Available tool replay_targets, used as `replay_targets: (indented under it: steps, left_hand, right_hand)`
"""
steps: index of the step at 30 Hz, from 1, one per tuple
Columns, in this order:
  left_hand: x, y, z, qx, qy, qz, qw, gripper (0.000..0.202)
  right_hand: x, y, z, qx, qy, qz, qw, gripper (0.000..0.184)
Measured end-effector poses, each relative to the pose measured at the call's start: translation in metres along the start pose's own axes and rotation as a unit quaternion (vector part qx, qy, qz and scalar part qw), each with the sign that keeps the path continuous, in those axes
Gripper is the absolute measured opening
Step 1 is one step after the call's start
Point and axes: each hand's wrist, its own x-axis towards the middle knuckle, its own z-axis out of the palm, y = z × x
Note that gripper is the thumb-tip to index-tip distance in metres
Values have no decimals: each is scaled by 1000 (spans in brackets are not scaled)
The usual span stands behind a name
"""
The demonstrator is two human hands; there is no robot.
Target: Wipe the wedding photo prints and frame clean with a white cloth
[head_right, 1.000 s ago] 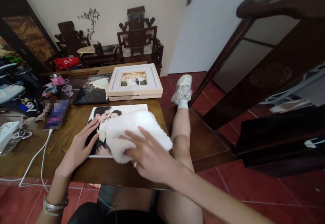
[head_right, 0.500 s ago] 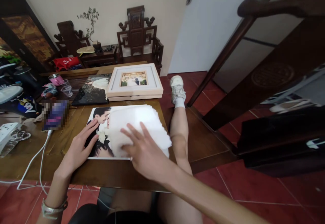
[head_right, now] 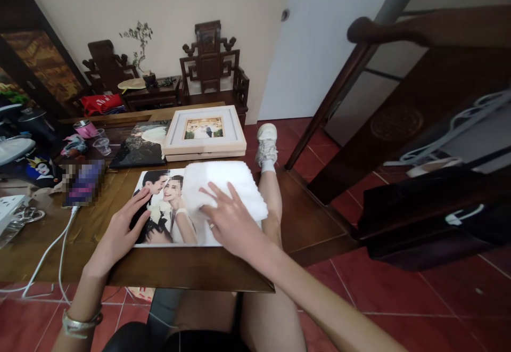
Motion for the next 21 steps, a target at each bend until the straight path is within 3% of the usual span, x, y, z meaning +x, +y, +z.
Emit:
replay_targets:
  steps: [5,8,13,16,21]
  left_hand:
    - [1,0,0,13,0,-6,1000,48]
    - [1,2,-1,14,-3,-8,1000,48]
    - [3,6,-2,20,-2,-10,1000,49]
    - [3,4,-2,28,0,2,1000,49]
    - [5,-2,0,32,0,12,999,50]
  right_hand:
    - [-24,-35,-1,45,-33,-37,998,36]
    - [-28,-37,0,72,-49,-56,995,32]
    - [-7,-23,-4,62,-44,8,997,35]
    - [8,-32,-2,31,-74,64,995,29]
    - [9,-64,11,31,-66,19,997,29]
